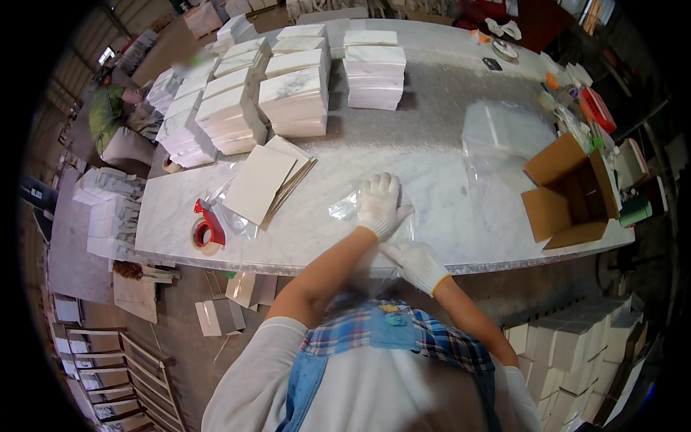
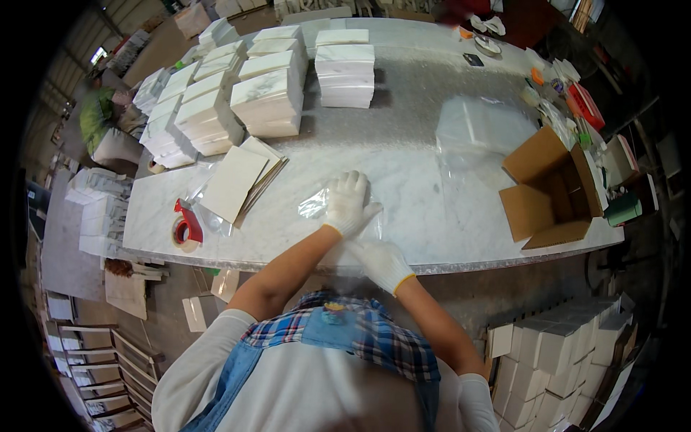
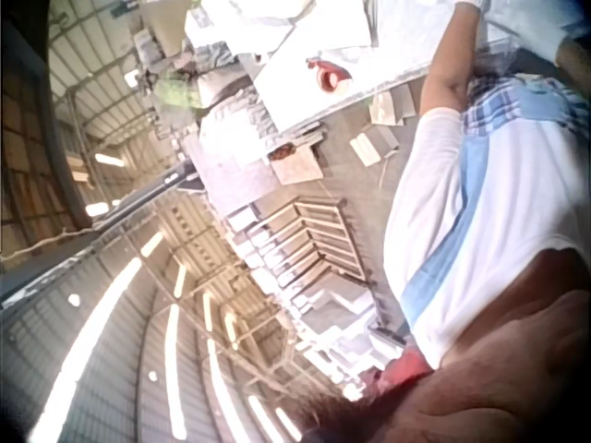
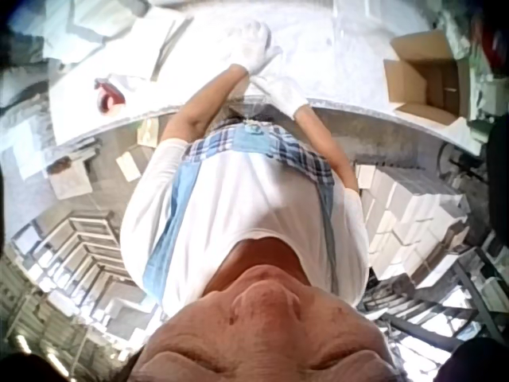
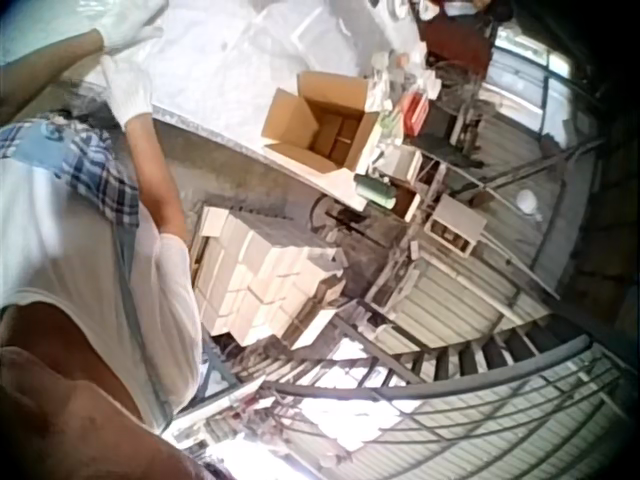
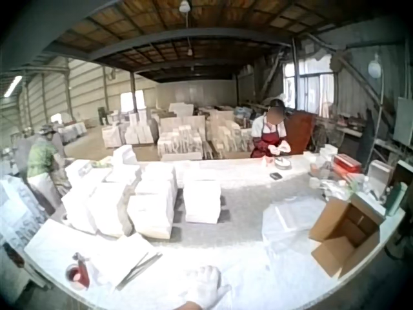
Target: The person wraps individual white ceramic tiles in plastic film, seals them with tape, and places them into a cardboard box. The person repeats this process for multiple tiles, stacking the wrapped units and organizing them on the table.
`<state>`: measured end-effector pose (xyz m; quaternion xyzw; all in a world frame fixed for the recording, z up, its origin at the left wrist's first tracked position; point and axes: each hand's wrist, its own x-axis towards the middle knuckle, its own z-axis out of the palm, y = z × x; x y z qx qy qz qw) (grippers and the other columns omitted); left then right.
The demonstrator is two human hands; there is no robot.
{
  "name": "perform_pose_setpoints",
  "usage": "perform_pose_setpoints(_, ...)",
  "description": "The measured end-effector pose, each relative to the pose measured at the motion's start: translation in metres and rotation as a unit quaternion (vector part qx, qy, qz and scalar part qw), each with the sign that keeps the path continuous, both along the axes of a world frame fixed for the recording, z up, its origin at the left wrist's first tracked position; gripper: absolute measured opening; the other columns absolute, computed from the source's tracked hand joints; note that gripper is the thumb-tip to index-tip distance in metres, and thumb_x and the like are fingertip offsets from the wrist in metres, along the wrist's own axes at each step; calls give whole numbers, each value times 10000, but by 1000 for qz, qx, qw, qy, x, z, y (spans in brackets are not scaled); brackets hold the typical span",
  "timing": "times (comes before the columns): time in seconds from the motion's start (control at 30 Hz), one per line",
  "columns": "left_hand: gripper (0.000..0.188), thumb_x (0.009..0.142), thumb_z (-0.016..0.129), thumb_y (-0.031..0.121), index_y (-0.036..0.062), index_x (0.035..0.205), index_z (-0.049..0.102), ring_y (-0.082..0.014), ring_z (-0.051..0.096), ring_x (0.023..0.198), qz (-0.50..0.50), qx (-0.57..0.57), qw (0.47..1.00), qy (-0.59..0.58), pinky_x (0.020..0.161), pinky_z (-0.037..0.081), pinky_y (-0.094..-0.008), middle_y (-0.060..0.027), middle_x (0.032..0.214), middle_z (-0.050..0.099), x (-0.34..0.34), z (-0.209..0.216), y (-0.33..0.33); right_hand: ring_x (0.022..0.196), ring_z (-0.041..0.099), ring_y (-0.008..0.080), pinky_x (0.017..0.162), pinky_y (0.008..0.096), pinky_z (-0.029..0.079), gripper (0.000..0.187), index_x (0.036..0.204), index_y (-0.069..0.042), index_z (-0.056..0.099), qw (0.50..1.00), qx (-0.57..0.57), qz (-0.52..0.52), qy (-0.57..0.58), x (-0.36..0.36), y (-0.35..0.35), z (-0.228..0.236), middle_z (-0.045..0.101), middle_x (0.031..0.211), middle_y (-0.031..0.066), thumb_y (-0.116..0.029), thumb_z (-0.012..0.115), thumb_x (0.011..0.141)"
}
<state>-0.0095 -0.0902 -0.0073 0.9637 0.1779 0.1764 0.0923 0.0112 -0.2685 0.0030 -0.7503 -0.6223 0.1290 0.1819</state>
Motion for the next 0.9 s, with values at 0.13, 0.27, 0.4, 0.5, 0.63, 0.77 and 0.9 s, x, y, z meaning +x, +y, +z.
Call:
perform_pose_setpoints(0.13, 455, 797, 773, 405, 56, 1042, 614, -355, 532, 1126, -51, -1, 998, -35, 953, 435, -480, -141, 1120, 571, -3, -6, 12, 924, 684, 341, 792, 446, 558, 213, 1118, -134, 716, 999, -2, -12, 40, -5, -13, 10, 706, 1054, 120, -172, 648, 921)
perform_pose_setpoints(0.27, 233, 820, 729, 259, 76, 962, 698, -359, 579, 1123, -113, -23, 992, -44, 950, 469, -506, -154, 1146, 639, 6, -16, 18, 973, 681, 321, 854, 423, 559, 182, 1083, -100, 725, 963, 268, 12, -22, -12, -40, 0, 720, 1062, 112, -211, 677, 947)
perform_pose_setpoints(0.4, 154, 816, 687, 127, 40, 931, 742, -404, 614, 1120, -193, -13, 974, -115, 983, 489, -518, -181, 1127, 696, 7, -37, 29, 1088, 661, 314, 983, 392, 530, 268, 1219, -93, 706, 945, 233, -80, 214, -41, -42, 0, 697, 1148, 131, -217, 568, 1025)
perform_pose_setpoints(0.5, 153, 840, 719, 119, 35, 966, 700, -433, 593, 1151, -163, -36, 980, -112, 992, 458, -532, -186, 1148, 675, -4, -59, 30, 963, 688, 263, 906, 366, 537, 292, 1190, -70, 679, 887, 115, -215, 392, -52, -54, 22, 709, 1011, 113, -293, 546, 1055)
perform_pose_setpoints(0.63, 132, 840, 723, 139, 48, 910, 658, -398, 599, 1099, -179, -21, 975, -128, 941, 459, -516, -151, 1126, 671, -5, -56, 8, 900, 688, 226, 852, 346, 526, 287, 1193, -79, 645, 843, 97, -273, 452, -46, -75, 35, 705, 933, 95, -307, 526, 1065)
perform_pose_setpoints(0.77, 99, 814, 693, 137, 83, 891, 661, -343, 591, 1034, -205, 38, 963, -173, 890, 455, -488, -105, 1025, 646, 13, -17, -15, 960, 697, 297, 886, 382, 531, 295, 1244, -102, 643, 886, 138, -274, 346, -51, -92, 21, 727, 1018, 136, -301, 521, 1064)
perform_pose_setpoints(0.9, 66, 809, 657, 159, 128, 851, 697, -297, 585, 1007, -196, 134, 965, -107, 890, 437, -450, -93, 978, 640, 28, -9, 5, 1046, 692, 342, 916, 410, 532, 333, 1301, -106, 645, 894, 94, -220, 379, -56, -95, 31, 731, 1131, 166, -299, 548, 1048)
